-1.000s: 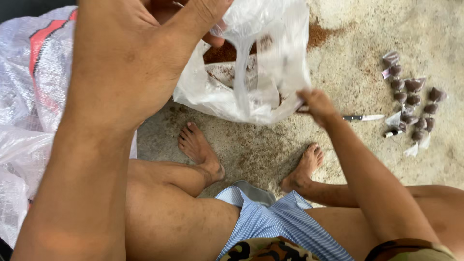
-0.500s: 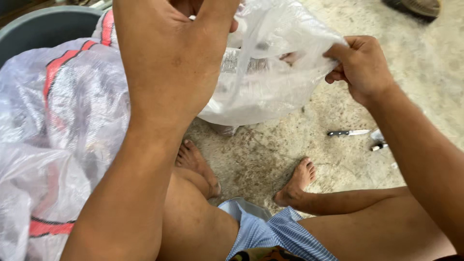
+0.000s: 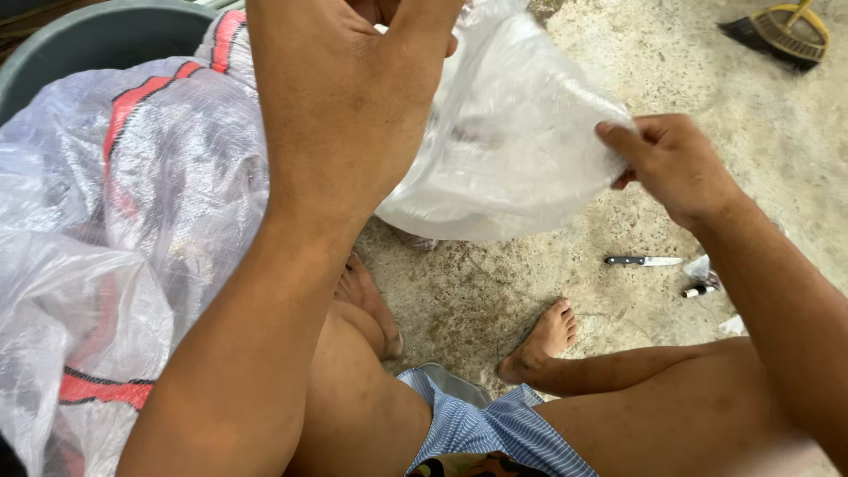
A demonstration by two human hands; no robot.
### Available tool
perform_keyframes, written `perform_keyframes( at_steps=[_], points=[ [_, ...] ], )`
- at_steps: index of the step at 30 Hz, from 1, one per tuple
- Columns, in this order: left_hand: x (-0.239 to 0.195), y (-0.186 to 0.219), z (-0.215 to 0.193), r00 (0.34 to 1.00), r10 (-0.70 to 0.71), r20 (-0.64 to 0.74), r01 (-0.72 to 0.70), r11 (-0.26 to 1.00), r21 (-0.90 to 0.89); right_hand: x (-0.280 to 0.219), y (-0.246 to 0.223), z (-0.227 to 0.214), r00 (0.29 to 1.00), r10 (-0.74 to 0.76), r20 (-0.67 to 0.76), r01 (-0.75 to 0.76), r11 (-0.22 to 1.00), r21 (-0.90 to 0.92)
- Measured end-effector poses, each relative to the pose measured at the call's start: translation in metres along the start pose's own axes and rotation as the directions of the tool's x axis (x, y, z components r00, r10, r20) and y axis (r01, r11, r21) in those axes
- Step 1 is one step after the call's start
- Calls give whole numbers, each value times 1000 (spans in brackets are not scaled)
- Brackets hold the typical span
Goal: The person scoops a brown powder from a large plastic bag into small clear plastic bags using their hands. They then tie the top of each small bag and place it on the floor next to others.
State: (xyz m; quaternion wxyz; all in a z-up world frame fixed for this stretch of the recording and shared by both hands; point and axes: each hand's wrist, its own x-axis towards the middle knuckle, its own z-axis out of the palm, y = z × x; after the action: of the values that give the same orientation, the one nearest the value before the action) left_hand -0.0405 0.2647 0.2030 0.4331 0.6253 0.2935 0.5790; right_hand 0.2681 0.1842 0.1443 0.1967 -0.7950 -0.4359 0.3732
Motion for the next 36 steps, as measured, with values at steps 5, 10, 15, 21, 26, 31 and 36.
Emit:
perform_keyframes(
  at_steps=[5,10,15,21,26,31,36],
  points=[
    [-9,-3,4,996,-16,87,17,1000,-4,14,3,-22,976,161,-144,-201,924,-326],
    [-12,0,20,930,-242,276,254,967,-5,5,10,-45,904,-425,-44,416,899,-134],
    [-14,-11,44,855,-359,374,388,922,-2,-31,-13,-37,634,-772,-33,760,616,208],
    [-19,-11,73,842,-310,442,359,933,-29,-70,-47,-27,482,-875,-48,818,470,-331],
    [-16,-29,82,788,-351,505,434,899,-52,-65,-27,-43,548,-808,218,835,508,-212],
    [-1,-97,56,417,-693,588,-151,585,797,-45,7,-79,526,-847,82,703,487,519],
    [-22,-197,27,503,-613,609,-388,470,793,35,9,-8,819,-233,524,274,962,0]
  ],
)
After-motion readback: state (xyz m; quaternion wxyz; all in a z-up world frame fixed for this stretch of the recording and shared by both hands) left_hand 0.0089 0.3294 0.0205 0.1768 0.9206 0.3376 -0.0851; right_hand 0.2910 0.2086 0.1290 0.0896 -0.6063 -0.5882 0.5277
